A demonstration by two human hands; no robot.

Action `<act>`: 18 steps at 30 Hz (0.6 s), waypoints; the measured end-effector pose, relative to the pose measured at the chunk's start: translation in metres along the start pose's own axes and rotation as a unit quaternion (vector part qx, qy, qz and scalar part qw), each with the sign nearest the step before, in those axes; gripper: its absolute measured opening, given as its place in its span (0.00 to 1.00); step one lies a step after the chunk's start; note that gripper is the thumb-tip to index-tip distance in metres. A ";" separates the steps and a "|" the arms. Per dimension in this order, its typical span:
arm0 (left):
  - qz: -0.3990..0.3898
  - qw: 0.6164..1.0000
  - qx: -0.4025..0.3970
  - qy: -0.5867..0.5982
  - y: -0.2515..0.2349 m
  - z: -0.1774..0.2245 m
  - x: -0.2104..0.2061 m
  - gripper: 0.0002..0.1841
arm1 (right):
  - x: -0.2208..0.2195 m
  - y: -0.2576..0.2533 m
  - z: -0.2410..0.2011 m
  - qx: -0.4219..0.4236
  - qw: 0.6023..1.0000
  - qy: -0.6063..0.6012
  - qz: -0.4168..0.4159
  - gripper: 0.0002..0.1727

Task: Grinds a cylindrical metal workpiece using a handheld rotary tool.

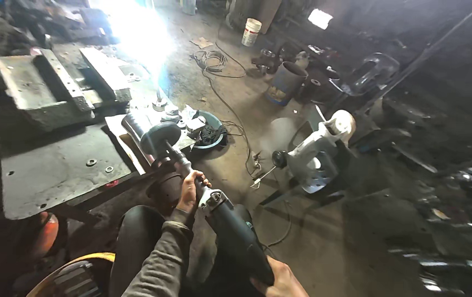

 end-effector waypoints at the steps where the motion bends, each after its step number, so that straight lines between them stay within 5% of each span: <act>1: 0.005 1.000 0.008 -0.001 -0.005 -0.002 -0.002 0.14 | 0.001 -0.001 0.000 0.002 1.000 -0.009 0.004 0.32; 18: 0.003 0.999 0.040 -0.007 -0.013 -0.012 -0.008 0.13 | 0.008 0.000 0.004 -0.015 1.000 -0.016 0.010 0.32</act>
Point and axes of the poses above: each hand's wrist, its own y-axis away from the middle knuckle, its own x-axis out of the back of the hand, z = x × y, the point moved 4 cm from there along -y, towards the middle knuckle, and after that the axes turned 4 degrees about -y, right-handed, at the moved point
